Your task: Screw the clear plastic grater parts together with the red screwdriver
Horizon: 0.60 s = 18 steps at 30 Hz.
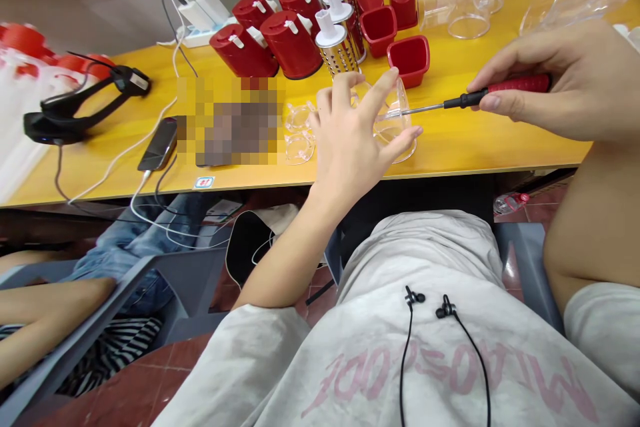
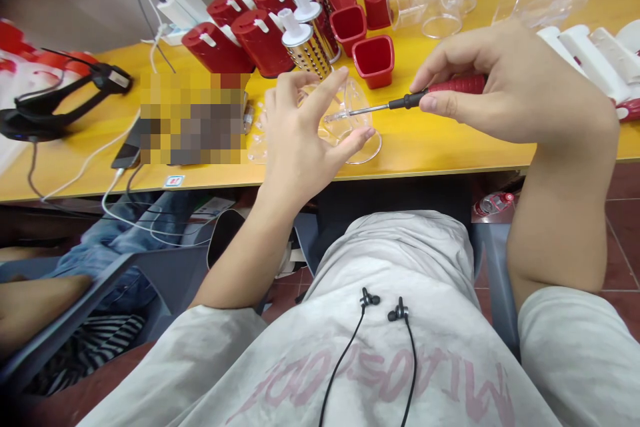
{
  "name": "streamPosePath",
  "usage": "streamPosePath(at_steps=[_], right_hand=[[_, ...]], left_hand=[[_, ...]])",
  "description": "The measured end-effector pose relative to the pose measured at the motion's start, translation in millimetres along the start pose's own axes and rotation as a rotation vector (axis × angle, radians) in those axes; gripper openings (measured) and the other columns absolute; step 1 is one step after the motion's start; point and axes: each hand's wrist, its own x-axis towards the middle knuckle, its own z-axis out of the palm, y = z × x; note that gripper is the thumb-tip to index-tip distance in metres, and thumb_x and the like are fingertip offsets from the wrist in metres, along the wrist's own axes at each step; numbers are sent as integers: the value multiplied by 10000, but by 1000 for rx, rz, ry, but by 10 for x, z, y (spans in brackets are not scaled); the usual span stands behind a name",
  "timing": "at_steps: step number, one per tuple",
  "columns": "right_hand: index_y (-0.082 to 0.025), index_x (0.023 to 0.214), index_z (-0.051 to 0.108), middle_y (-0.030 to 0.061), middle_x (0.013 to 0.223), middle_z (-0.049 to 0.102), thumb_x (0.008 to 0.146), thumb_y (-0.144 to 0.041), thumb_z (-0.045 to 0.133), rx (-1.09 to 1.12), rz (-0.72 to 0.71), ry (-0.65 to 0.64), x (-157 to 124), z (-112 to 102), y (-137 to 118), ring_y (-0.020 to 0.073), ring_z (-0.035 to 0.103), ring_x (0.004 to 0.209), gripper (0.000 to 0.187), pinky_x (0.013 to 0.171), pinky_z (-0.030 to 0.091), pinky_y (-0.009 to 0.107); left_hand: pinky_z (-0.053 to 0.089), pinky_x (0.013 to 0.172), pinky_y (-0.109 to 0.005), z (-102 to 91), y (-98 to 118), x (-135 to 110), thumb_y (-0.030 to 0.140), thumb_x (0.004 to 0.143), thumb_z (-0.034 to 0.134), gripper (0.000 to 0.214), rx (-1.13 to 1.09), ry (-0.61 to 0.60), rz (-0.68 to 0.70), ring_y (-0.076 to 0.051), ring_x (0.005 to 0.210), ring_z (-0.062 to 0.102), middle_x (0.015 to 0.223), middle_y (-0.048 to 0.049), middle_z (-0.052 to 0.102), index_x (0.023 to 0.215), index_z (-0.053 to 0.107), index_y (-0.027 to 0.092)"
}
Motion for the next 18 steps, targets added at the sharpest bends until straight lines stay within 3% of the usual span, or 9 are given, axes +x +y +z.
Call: streamPosePath(at_steps=[7, 10, 13, 18], right_hand=[[-326, 1102, 938, -24, 965, 909, 1103, -431, 762, -19, 61, -23, 25, 42, -30, 243, 819, 900, 205, 820, 553, 415], [-335, 1152, 915, -13, 1041, 919, 1031, -435, 852, -29, 19, 17, 13, 28, -47, 260, 832, 936, 169, 819, 588, 421], [-371, 1120, 851, -3, 1174, 935, 955, -410, 933, -50, 2, 46, 14, 6, -57, 305, 866, 1078, 188, 953, 654, 470], [-390, 1141, 841, 28, 1208, 931, 930, -471, 982, -95, 13, 17, 13, -20, -21, 321, 844, 988, 267, 911, 632, 516]], left_hand=[[491, 1380, -827, -5, 20, -7, 930, 1084, 803, 865, 30, 17, 13, -548, 1676, 564, 1825, -159, 631, 1801, 699, 458], [487, 1391, -838, 6, 0, -12, 937, 1083, 805, 872, 21, 26, 18, -547, 1672, 568, 1827, -151, 632, 1800, 693, 455], [495, 1401, -830, 3, -8, -12, 933, 1067, 832, 860, 16, 36, 27, -544, 1656, 585, 1814, -146, 650, 1789, 698, 486], [467, 1427, -838, -12, 14, -7, 931, 1052, 841, 877, 16, 15, 8, -560, 1685, 565, 1822, -162, 635, 1797, 701, 490]])
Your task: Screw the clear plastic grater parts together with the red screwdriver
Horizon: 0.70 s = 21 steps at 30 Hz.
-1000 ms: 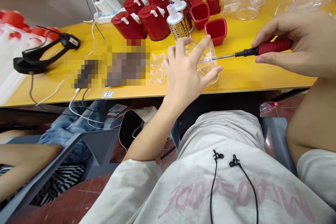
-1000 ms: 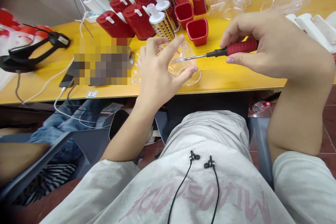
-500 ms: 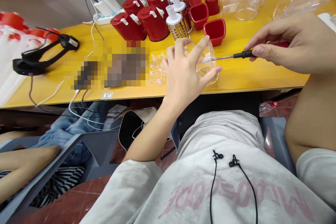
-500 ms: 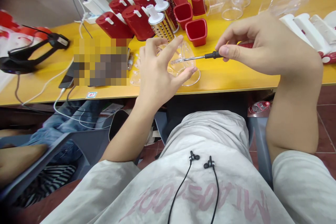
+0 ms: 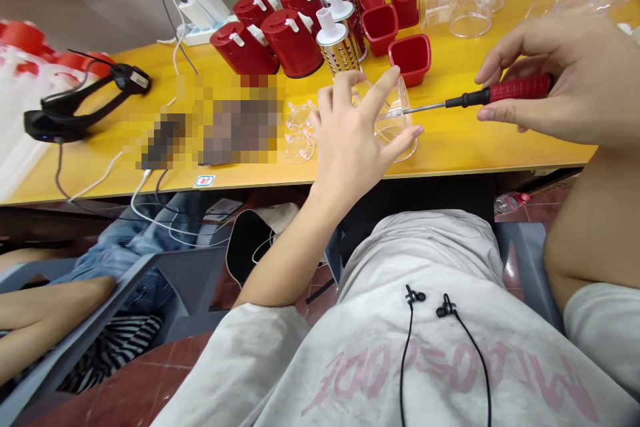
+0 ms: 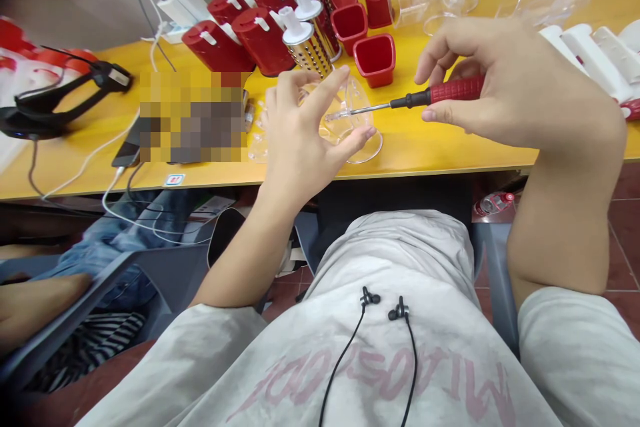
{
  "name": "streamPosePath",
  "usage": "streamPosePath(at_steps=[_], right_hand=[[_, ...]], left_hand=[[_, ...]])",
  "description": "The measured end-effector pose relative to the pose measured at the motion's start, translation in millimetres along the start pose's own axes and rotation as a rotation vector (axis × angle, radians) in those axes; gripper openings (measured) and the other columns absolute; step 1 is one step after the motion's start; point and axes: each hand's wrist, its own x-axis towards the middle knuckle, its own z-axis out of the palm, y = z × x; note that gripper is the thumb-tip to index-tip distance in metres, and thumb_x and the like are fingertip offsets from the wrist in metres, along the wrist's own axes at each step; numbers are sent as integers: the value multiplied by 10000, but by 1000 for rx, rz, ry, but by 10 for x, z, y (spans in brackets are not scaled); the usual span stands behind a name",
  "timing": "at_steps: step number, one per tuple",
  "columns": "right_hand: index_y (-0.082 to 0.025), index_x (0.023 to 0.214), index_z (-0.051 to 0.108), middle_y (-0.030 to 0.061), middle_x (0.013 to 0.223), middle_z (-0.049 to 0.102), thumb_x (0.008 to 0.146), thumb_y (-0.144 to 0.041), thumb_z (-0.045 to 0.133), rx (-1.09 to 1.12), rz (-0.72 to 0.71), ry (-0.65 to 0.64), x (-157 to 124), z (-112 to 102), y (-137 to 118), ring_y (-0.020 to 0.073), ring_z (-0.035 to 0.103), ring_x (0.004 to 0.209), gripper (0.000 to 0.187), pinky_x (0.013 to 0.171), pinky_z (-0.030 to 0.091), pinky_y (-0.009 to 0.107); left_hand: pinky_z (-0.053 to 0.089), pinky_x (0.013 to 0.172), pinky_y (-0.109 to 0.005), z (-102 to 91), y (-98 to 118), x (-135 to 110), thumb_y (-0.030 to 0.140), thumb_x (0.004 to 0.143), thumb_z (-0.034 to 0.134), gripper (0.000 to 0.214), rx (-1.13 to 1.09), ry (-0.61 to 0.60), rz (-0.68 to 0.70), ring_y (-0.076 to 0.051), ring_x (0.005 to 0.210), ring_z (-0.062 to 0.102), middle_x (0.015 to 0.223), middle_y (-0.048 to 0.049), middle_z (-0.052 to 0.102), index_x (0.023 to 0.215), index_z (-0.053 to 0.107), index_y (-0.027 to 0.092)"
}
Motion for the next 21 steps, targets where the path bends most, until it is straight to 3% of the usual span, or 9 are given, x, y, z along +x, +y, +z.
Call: streamPosePath(at_steps=[4, 7, 13, 17, 21], right_hand=[[-351, 1284, 892, 51, 1124, 920, 1022, -601, 885, -80, 29, 8, -19, 25, 4, 321, 827, 947, 363, 854, 573, 492], [-355, 1319, 905, 32, 1004, 894, 1094, -540, 767, -88, 18, -7, -28, 45, -16, 299, 812, 876, 323, 789, 553, 460], [-401, 1271, 877, 38, 1177, 929, 995, -459, 963, -35, -1, 34, -48, 20, 2, 337, 863, 1026, 295, 925, 638, 514], [-395, 1188, 851, 24, 1117, 923, 889, -439, 1015, 96, 66, -6, -31, 10, 54, 318, 856, 836, 344, 720, 618, 491], [-376, 1223, 881, 34, 1204, 946, 919, -482, 989, -10, -23, -6, -6, 21, 68, 338, 869, 1013, 340, 889, 654, 502]], left_hand=[[459, 1428, -832, -3, 18, 1, 961, 1057, 794, 887, -1, -3, -9, -563, 1675, 569, 1829, -151, 630, 1804, 693, 493], [454, 1425, -836, -9, 29, 3, 963, 1071, 752, 911, 25, -29, -18, -550, 1690, 552, 1849, -149, 608, 1833, 663, 472], [447, 1406, -864, -10, 20, 0, 993, 1057, 755, 932, -8, -32, -22, -572, 1699, 528, 1865, -149, 598, 1815, 682, 456], [483, 1389, -832, 11, -10, -9, 989, 1050, 791, 911, -4, 3, -2, -563, 1682, 553, 1834, -139, 627, 1800, 688, 484], [531, 1361, -809, 17, -25, -15, 939, 1060, 824, 856, 11, 38, 25, -543, 1636, 598, 1798, -136, 664, 1786, 698, 502]])
